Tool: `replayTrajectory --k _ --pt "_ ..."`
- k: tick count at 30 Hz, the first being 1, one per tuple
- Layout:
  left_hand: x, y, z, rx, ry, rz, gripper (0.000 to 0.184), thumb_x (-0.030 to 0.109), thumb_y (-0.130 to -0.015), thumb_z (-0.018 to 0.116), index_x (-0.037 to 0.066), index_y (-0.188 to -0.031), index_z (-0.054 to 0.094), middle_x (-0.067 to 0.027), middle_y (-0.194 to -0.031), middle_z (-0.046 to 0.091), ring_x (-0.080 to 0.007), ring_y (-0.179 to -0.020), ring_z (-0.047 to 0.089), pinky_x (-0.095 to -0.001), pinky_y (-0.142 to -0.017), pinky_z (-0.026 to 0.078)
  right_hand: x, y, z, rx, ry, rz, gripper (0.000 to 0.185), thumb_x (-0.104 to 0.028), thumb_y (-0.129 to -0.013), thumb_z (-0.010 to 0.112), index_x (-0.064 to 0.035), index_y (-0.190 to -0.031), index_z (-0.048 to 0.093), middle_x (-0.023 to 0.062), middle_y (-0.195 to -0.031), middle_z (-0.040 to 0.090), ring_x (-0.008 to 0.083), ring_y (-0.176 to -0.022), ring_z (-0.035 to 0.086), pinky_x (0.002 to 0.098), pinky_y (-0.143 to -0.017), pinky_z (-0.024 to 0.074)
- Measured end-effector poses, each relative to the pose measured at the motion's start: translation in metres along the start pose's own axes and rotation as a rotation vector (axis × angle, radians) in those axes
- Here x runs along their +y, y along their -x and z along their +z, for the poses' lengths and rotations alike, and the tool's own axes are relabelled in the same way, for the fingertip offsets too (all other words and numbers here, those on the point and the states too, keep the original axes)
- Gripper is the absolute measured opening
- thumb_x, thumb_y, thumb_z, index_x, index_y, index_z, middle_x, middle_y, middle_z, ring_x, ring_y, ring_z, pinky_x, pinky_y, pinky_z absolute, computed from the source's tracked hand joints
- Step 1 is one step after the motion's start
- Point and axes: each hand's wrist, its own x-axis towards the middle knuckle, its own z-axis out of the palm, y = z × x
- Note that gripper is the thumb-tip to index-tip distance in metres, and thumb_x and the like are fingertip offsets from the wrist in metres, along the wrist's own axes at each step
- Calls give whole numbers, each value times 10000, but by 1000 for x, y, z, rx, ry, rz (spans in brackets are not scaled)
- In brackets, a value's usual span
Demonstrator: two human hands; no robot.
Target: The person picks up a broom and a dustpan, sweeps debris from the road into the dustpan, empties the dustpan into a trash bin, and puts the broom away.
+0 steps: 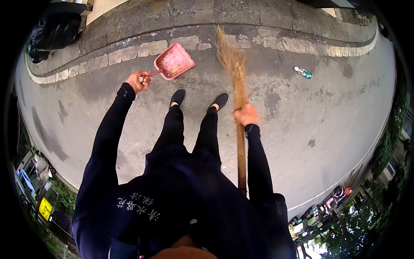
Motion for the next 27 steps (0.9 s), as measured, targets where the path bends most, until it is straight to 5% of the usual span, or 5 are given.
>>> replayTrajectory --k 9,14,17,19,27 --pt "-3 -22 -14 -2 38 73 160 137 -938 462 54 -802 468 -28 -585 481 -146 -452 440 -256 -423 335 -79 160 -34 -174 -149 -61 862 -223 -641 771 -126 -1432 441 235 -902 717 436 -909 686 468 -826 550" --pt "-3 -5 -14 20 23 119 136 125 -942 451 56 -826 468 -32 -586 481 -142 -457 430 -271 -434 341 -53 55 -36 -73 -330 29 683 -238 -638 784 -65 -1263 568 209 -912 730 371 -903 714 456 -810 563" --pt "-6 -23 -24 -3 54 98 131 109 -946 441 53 -960 559 -15 -587 480 -135 -460 422 -272 -456 349 -84 24 -18 -54 260 8 652 -252 -654 781 -64 -1242 573 239 -947 721 418 -941 691 475 -828 560" --pt "-11 -30 -26 -51 33 78 259 103 -950 450 73 -1148 615 1 -601 490 -124 -472 435 -264 -477 364 -87 45 -3 -83 211 -26 707 -254 -662 771 -79 -1306 539 253 -966 713 435 -969 678 483 -855 545" --pt "-10 -39 -30 -7 55 85 162 92 -949 494 86 -1032 633 6 -657 539 -115 -516 495 -261 -498 403 -38 130 -50 81 -150 -54 837 -211 -634 800 -41 -1393 492 206 -907 726 356 -886 712 415 -816 549"
